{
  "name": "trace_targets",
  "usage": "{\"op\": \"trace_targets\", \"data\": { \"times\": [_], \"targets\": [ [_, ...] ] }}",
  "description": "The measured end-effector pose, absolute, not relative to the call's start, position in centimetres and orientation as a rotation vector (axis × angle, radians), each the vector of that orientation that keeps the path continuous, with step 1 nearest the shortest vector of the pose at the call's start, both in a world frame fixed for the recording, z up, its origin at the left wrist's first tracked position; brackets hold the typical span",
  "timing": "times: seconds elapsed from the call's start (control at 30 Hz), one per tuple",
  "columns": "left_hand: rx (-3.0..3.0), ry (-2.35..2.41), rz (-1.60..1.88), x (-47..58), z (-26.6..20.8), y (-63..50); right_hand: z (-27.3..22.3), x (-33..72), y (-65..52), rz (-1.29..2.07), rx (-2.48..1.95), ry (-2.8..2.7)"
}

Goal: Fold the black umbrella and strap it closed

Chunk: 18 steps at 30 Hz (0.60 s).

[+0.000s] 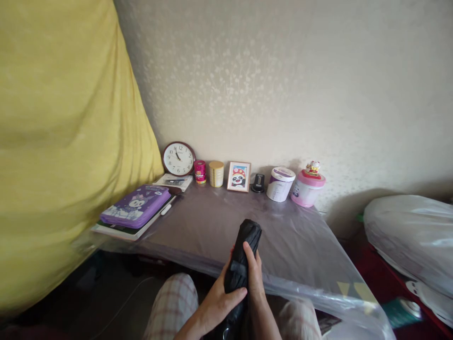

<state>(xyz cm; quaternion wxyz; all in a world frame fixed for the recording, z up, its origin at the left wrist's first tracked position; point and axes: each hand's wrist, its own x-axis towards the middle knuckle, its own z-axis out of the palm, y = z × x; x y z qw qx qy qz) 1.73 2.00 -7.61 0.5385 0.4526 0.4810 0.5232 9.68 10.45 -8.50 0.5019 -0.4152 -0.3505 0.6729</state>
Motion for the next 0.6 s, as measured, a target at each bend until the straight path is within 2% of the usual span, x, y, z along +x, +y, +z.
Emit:
{"op": "trace_targets", "data": {
  "times": [0.2, 0.33, 0.6],
  "targets": [
    [0.973, 1.271, 1.209, 1.6, -8.1, 2.2, -9.0, 10.0, 10.8, 1.365, -1.244, -1.041],
    [0.825, 1.254, 1.127, 1.0, -8.3, 2.0, -8.9, 11.4, 10.6, 1.382, -1.162, -1.177],
    [0.699, 1.264, 1.125, 0.0, -7.4, 1.5, -9.4, 14.9, 10.6, 1.155, -1.031, -1.490]
  ]
}}
